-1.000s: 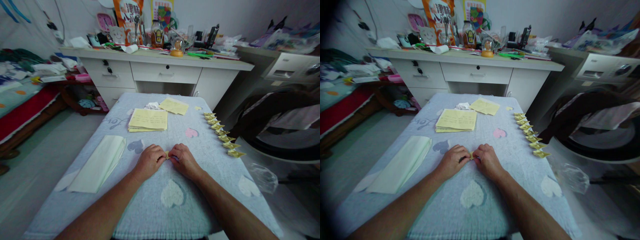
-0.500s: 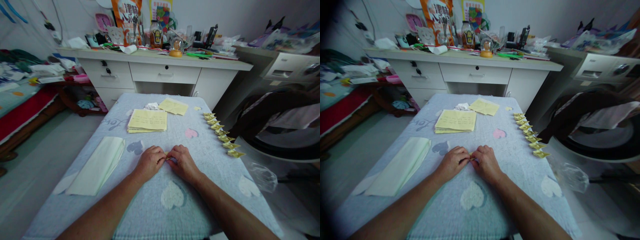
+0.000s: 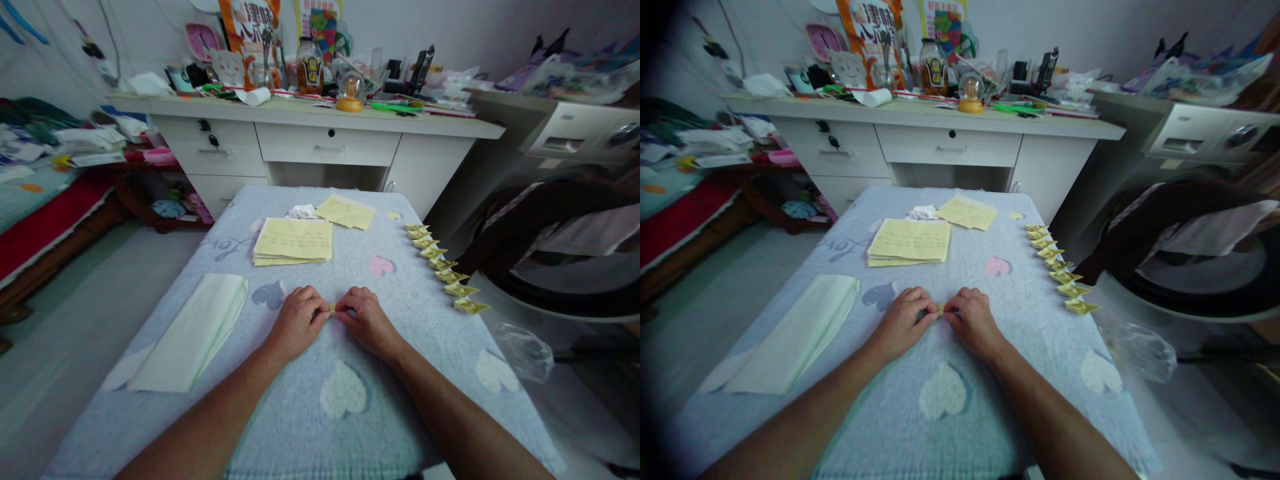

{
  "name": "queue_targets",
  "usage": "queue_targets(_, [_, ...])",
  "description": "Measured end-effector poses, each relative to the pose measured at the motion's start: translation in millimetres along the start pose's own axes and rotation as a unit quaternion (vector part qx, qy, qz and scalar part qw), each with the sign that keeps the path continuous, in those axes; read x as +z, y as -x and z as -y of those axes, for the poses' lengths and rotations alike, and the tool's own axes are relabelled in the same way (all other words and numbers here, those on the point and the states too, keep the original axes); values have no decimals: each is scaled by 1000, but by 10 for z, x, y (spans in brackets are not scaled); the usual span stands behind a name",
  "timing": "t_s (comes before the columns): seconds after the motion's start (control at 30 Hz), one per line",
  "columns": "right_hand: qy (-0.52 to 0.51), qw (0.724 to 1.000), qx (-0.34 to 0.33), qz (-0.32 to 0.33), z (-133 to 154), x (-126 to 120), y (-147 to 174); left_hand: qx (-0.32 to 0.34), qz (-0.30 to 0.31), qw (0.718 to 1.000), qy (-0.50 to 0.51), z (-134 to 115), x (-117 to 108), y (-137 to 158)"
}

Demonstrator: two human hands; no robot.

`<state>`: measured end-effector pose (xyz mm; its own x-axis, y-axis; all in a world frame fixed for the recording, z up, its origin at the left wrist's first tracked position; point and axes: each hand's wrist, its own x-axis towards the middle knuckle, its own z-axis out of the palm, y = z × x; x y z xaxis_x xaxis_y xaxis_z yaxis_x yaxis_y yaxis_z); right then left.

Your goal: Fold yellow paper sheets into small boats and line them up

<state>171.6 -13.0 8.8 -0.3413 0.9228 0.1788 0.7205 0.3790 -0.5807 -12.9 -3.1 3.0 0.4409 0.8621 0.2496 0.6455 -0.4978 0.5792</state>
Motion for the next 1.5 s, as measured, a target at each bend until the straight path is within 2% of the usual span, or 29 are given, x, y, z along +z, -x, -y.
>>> queue_targets(0.47, [12, 999, 30, 8, -10, -16, -3, -2, 2, 1000, -12, -1, 9, -18])
queue_targets(0.97, [80, 992, 91, 37, 98, -15, -82, -51, 7, 994, -96, -36, 24, -30])
queue_targets(1.17, [110, 988, 111, -1, 104, 48, -63, -87, -8, 986, -139, -98, 60, 2])
queue_targets(1.27, [117, 987, 108, -8, 106, 69, -56, -110, -25, 982, -152, -109, 62, 28])
queue_targets(1.5, [109, 991, 78, 1, 97, 76, -58, -106, -21, 988, -108, -70, 67, 14])
